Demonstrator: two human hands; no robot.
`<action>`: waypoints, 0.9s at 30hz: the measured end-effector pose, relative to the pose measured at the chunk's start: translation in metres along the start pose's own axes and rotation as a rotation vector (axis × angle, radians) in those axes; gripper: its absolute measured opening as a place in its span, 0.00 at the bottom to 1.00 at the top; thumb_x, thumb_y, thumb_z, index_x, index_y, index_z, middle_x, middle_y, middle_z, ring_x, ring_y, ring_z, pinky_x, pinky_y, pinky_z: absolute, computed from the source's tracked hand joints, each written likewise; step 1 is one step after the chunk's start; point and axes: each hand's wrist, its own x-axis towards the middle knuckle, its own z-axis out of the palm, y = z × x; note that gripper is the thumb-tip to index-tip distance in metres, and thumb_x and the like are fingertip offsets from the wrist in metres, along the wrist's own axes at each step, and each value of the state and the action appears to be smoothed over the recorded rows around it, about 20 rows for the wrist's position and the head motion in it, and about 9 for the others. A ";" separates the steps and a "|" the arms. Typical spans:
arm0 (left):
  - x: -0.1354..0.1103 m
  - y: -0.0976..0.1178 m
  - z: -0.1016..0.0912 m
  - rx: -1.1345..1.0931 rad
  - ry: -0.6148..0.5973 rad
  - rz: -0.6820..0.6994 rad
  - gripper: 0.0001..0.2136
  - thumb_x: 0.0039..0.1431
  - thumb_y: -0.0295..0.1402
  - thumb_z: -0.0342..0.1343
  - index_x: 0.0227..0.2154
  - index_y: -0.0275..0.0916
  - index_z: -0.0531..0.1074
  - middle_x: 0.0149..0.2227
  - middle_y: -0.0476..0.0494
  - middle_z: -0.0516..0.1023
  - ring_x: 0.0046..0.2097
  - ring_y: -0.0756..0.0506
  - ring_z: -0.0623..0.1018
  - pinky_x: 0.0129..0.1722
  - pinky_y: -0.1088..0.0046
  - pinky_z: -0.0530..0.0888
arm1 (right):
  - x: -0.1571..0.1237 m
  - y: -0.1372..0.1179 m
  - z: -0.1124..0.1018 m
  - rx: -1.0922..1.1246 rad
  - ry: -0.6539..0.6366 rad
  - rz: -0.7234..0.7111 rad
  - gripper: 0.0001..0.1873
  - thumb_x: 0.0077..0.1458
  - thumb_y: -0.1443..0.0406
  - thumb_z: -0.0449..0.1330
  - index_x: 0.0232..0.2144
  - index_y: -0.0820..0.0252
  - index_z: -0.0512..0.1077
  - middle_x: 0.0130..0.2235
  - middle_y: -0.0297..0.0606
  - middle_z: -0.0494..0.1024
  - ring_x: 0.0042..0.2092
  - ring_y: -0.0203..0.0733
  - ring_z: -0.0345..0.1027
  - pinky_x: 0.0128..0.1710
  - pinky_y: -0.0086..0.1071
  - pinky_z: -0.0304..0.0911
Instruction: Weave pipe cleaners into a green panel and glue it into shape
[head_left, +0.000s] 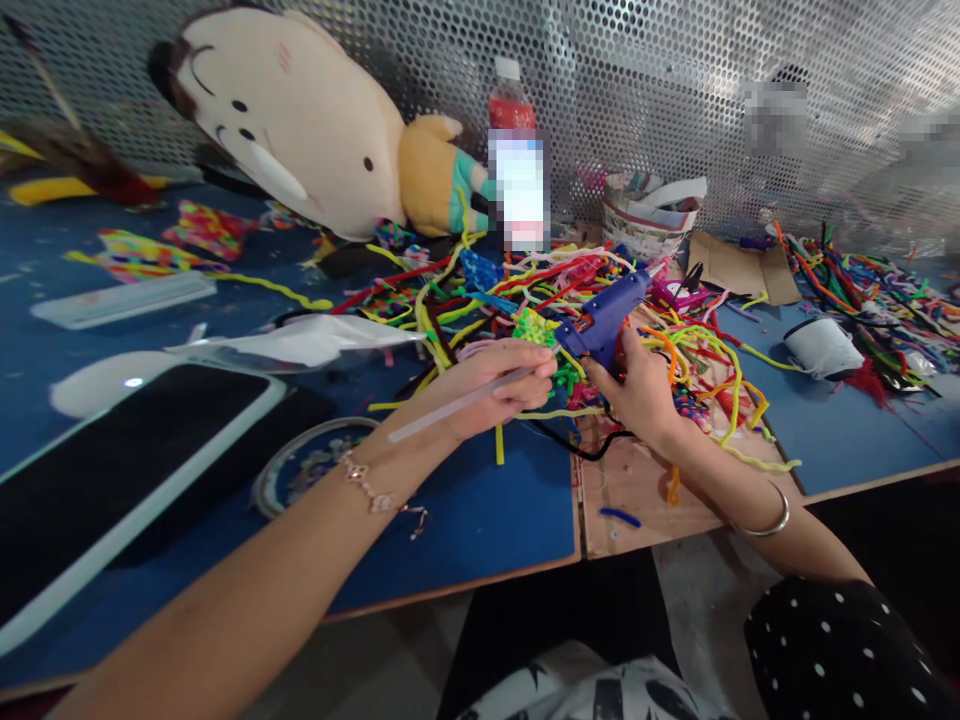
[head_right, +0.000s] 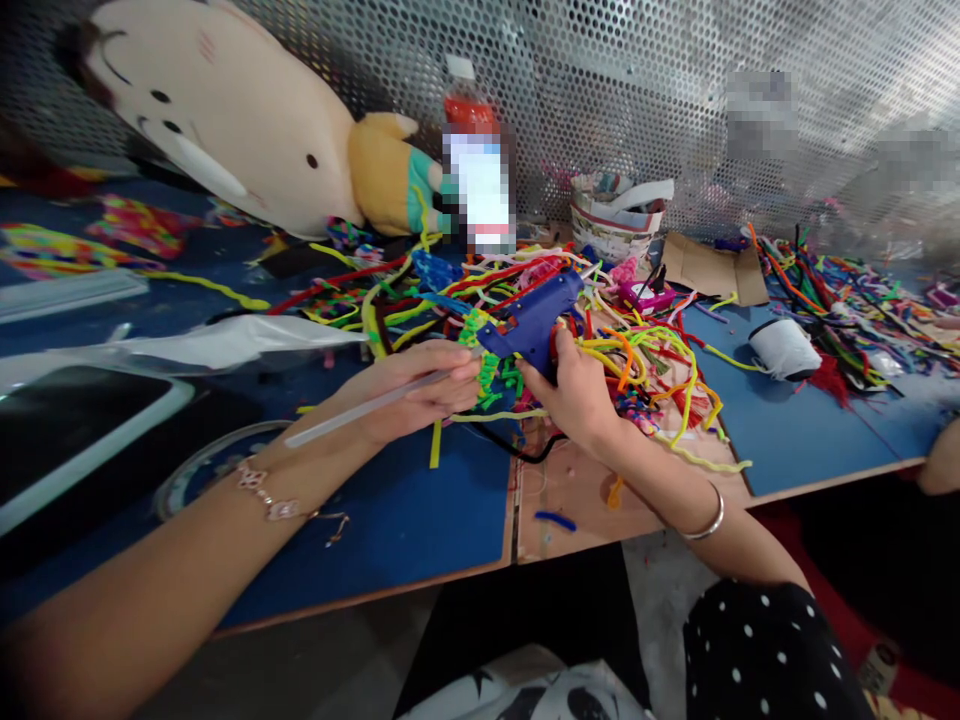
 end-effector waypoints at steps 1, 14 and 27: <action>0.000 0.000 0.000 0.003 -0.005 0.001 0.17 0.60 0.26 0.50 0.14 0.35 0.66 0.09 0.57 0.48 0.13 0.57 0.52 0.16 0.83 0.57 | 0.000 0.000 0.000 0.000 0.008 -0.008 0.14 0.51 0.58 0.60 0.30 0.56 0.57 0.18 0.22 0.58 0.18 0.29 0.51 0.19 0.26 0.44; 0.000 -0.001 0.001 0.014 -0.057 0.032 0.15 0.57 0.25 0.50 0.15 0.35 0.68 0.08 0.56 0.49 0.13 0.56 0.52 0.15 0.82 0.57 | -0.001 0.000 0.000 0.001 -0.016 -0.055 0.13 0.54 0.59 0.55 0.30 0.55 0.53 0.20 0.26 0.61 0.20 0.34 0.57 0.21 0.27 0.48; 0.000 -0.001 0.002 -0.015 -0.023 0.043 0.17 0.57 0.24 0.47 0.12 0.35 0.66 0.08 0.56 0.47 0.13 0.57 0.50 0.14 0.83 0.57 | -0.002 0.001 0.000 -0.007 0.029 -0.045 0.12 0.55 0.57 0.55 0.35 0.58 0.59 0.21 0.27 0.64 0.21 0.33 0.58 0.22 0.27 0.51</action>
